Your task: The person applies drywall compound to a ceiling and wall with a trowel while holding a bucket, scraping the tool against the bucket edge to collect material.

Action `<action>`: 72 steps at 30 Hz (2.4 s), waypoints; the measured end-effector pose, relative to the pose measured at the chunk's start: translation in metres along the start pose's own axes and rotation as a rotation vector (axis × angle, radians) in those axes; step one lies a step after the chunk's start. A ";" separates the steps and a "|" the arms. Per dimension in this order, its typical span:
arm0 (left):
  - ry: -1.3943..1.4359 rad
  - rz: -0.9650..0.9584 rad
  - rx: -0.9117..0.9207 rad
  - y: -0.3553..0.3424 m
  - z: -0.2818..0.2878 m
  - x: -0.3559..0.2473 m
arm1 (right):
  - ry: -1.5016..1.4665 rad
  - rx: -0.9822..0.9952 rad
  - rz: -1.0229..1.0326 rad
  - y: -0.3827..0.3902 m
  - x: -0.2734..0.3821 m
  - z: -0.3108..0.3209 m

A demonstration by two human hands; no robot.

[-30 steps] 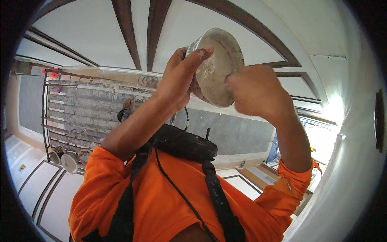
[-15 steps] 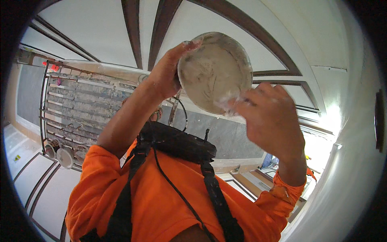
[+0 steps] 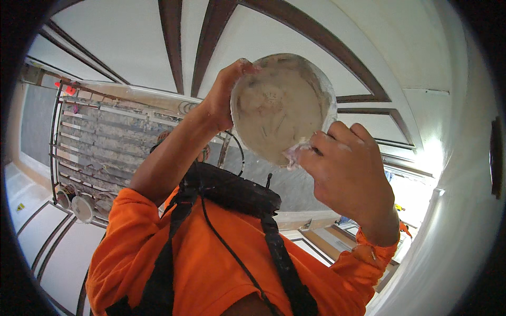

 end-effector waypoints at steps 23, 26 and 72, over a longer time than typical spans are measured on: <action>-0.226 -0.205 -0.041 0.008 -0.009 0.001 | 0.038 -0.345 -0.198 -0.003 -0.006 -0.010; -0.483 -0.370 0.022 0.009 -0.009 0.003 | 0.062 -0.282 -0.216 -0.008 -0.001 -0.013; -0.151 -0.206 -0.012 0.008 -0.020 -0.004 | -0.177 -0.094 0.039 -0.004 -0.014 0.000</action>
Point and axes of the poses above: each hand's wrist, its own y-axis away from the middle knuckle, its own z-axis out of the back of the hand, x = y × z, the point moved 2 cm from there along -y, towards the middle knuckle, and after that the axes turned 10 degrees about y, right-handed, at the moved point
